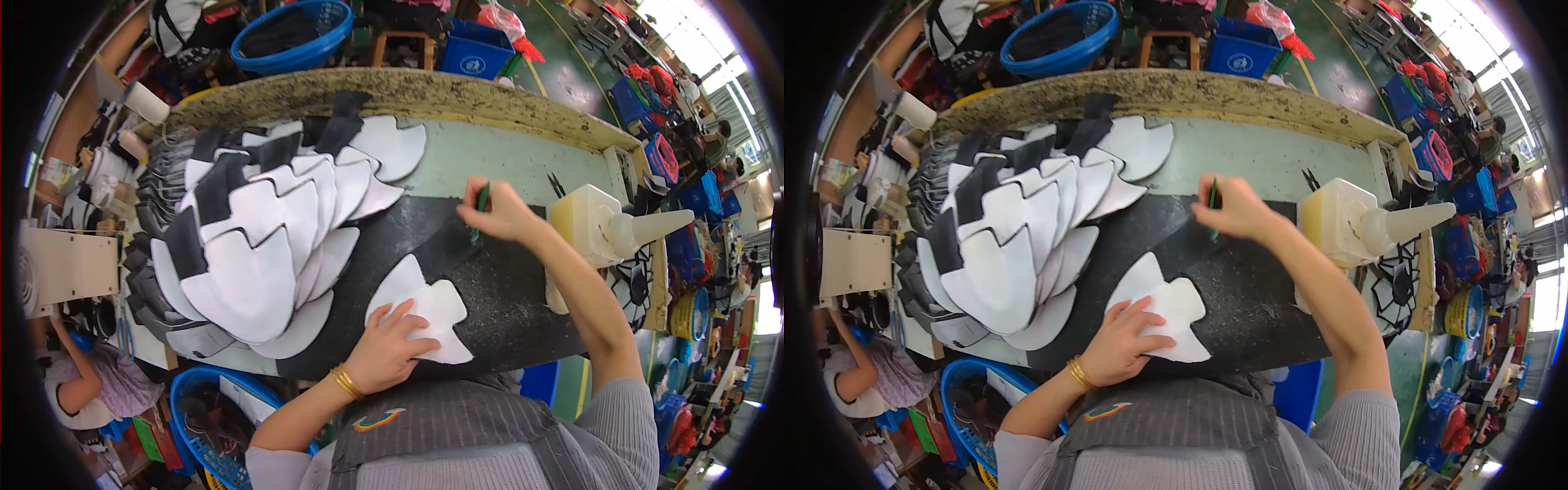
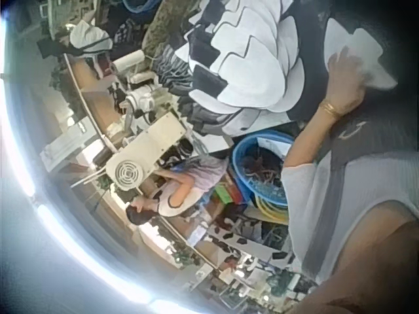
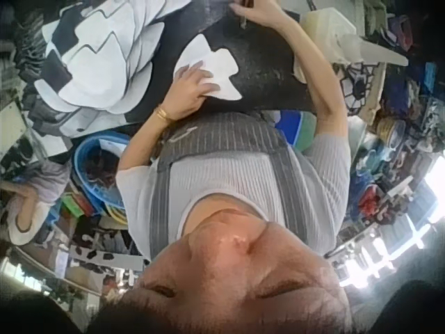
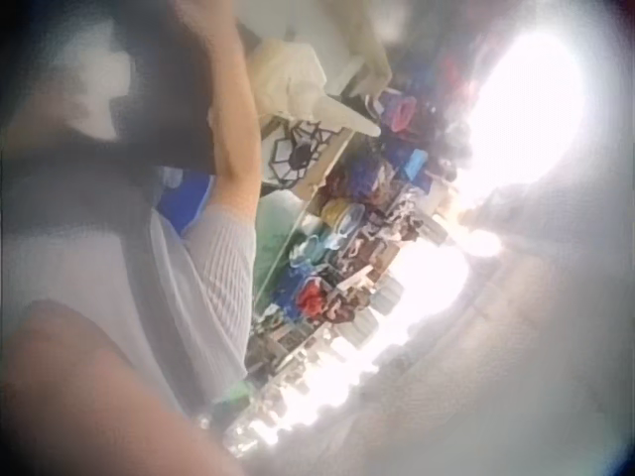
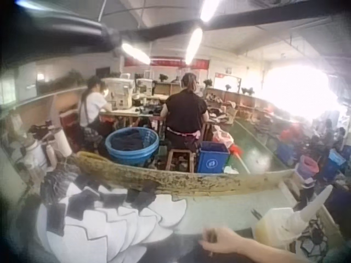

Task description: The person applies adhesive to individual shoe upper pieces using a handheld brush and a glue dispenser. The person then brushes glue across a linked strip of shoe parts before lifting the strip and setting the glue dispenser aside.

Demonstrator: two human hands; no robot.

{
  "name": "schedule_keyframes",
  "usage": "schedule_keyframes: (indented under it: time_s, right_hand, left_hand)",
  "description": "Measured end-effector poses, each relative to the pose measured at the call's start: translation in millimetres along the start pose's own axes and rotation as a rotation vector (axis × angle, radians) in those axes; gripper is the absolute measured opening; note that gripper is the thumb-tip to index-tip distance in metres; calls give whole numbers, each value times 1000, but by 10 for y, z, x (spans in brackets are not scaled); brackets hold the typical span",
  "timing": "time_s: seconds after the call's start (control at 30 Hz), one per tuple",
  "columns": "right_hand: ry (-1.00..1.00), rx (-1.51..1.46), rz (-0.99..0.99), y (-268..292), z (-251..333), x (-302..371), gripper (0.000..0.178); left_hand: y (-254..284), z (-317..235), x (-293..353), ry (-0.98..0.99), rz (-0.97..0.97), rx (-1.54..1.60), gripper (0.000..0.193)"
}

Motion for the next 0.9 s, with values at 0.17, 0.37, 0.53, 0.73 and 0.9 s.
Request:
schedule_keyframes:
  time_s: [0.17,0.37,0.53,0.73,0.9]
  right_hand:
    - [70,242,-455,286,-184,656,20]
    - [147,-179,-850,1007,-52,2128,11]
    - [96,176,-1046,845,-87,2964,14]
    - [286,838,-854,232,-10,2869,26]
    - [256,916,-898,19,-236,2916,29]
  left_hand:
    - [333,78,-78,52,-206,515,31]
    - [1344,-484,146,-118,-515,330,45]
    - [2012,-618,657,132,-751,-511,39]
    - [1317,-218,-425,166,-198,-469,72]
    - [255,-792,-2108,-307,-46,-35,95]
Point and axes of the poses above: each hand's wrist, its own x-axis away from the middle knuckle, its own y-axis out of the back of the hand, z = x × y, the point moved 10 cm from there along -x, towards the middle knuckle, and after that the axes turned 5 degrees about z, right-handed, at the moved point
